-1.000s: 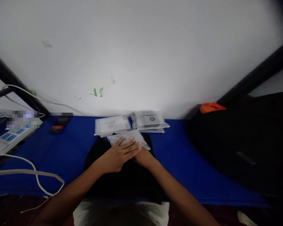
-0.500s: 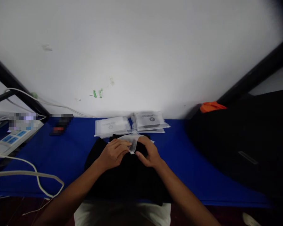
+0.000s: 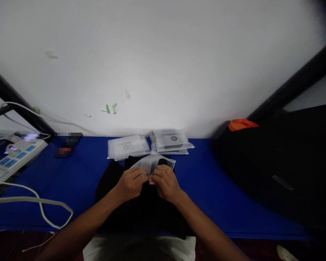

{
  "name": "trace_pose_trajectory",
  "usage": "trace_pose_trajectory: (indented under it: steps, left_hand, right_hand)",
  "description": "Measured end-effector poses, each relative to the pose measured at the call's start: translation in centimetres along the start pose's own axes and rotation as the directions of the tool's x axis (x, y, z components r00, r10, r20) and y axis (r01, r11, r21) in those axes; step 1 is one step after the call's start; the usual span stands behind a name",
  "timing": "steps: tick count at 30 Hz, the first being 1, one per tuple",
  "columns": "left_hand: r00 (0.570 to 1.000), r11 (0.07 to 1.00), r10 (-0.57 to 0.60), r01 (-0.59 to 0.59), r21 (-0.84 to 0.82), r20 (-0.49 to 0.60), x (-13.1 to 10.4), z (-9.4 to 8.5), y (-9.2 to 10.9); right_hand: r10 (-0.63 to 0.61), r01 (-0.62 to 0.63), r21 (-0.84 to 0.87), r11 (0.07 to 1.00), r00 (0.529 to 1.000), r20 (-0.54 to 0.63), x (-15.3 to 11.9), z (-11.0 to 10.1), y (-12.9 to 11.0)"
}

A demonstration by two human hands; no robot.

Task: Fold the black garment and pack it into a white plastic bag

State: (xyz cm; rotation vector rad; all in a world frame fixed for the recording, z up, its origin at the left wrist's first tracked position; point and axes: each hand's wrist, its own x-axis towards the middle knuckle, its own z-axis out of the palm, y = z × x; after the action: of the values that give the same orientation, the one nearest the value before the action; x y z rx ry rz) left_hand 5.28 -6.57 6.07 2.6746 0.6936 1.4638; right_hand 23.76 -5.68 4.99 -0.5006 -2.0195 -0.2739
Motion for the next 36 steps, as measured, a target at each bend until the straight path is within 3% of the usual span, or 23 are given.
trace_pose_trajectory:
  steps: [4,8,12,15,19,23,27,32,36]
  left_hand:
    - [0.997,0.999,-0.02,0.017,-0.036,-0.071,-0.1,-0.2,-0.2]
    - [0.98,0.999,-0.037,0.037,-0.002,-0.194,0.1,-1.5,-0.7]
    - [0.931,0.992,-0.068,0.101,0.073,-0.36,0.3,-3.1,-1.3]
    - [0.892,0.988,-0.116,0.15,0.044,-0.437,0.4,-3.5,-1.5]
    - [0.903,0.985,-0.166,0.135,-0.105,-0.397,0.3,-2.6,-1.0]
    - [0.959,0.971,-0.096,0.032,-0.235,-0.268,0.2,-1.7,-0.3]
    - [0.981,0.975,-0.014,-0.03,-0.222,-0.192,0.2,-1.5,0.2]
    - [0.943,0.998,-0.003,0.021,0.051,-0.333,0.7,-2.1,0.4]
    - [0.877,0.943,-0.044,0.195,0.27,-0.478,0.7,-2.4,0.0]
  right_hand:
    - [0.022,-0.021,-0.05,0.999,1.0,0.015,0.1,-0.1,0.3]
    - [0.088,-0.082,-0.15,0.985,0.996,0.035,-0.3,-0.9,2.3]
    - [0.24,-0.208,-0.262,0.942,0.966,0.094,-0.9,-2.2,5.1]
    - [0.332,-0.289,-0.245,0.926,0.93,0.16,-1.3,-3.2,6.5]
    - [0.337,-0.32,-0.106,0.941,0.9,0.278,-1.1,-3.8,6.2]
    - [0.273,-0.323,0.023,0.946,0.834,0.479,-0.4,-3.2,4.3]
    - [0.198,-0.348,0.139,0.927,0.77,0.606,0.0,-2.0,2.8]
    - [0.202,-0.288,0.08,0.954,0.818,0.538,0.5,-2.7,3.7]
    - [0.305,-0.232,-0.234,0.944,0.884,0.354,1.8,-3.9,7.0]
